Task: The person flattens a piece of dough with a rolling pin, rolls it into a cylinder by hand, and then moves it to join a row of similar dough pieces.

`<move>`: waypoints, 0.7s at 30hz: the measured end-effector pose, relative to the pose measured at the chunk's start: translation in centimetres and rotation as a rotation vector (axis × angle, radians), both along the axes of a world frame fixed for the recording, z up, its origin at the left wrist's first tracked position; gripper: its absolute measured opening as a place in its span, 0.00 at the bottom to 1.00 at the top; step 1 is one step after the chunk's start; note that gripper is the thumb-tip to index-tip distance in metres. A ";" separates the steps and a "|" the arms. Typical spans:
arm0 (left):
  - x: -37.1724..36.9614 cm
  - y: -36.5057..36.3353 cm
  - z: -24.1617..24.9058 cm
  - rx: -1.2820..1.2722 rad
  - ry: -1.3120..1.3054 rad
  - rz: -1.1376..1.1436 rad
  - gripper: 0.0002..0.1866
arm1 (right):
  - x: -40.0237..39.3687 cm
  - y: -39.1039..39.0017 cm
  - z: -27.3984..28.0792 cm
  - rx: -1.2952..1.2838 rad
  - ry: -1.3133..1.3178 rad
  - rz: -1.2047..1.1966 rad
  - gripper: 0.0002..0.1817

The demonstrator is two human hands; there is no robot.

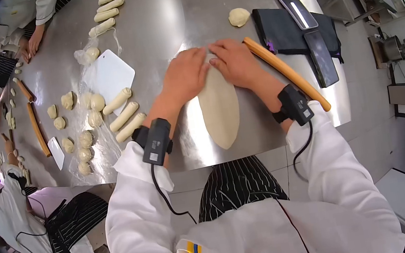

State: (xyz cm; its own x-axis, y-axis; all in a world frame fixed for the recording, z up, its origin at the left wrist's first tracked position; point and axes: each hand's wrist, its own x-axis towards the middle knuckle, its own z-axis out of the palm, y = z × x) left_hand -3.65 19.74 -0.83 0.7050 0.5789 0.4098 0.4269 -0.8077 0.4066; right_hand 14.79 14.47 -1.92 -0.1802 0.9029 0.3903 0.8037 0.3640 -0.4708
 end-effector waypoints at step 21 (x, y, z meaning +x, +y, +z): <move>-3.2 -2.4 9.8 -0.748 -0.019 0.051 0.05 | -0.1 -4.4 10.6 -0.439 0.431 0.076 0.07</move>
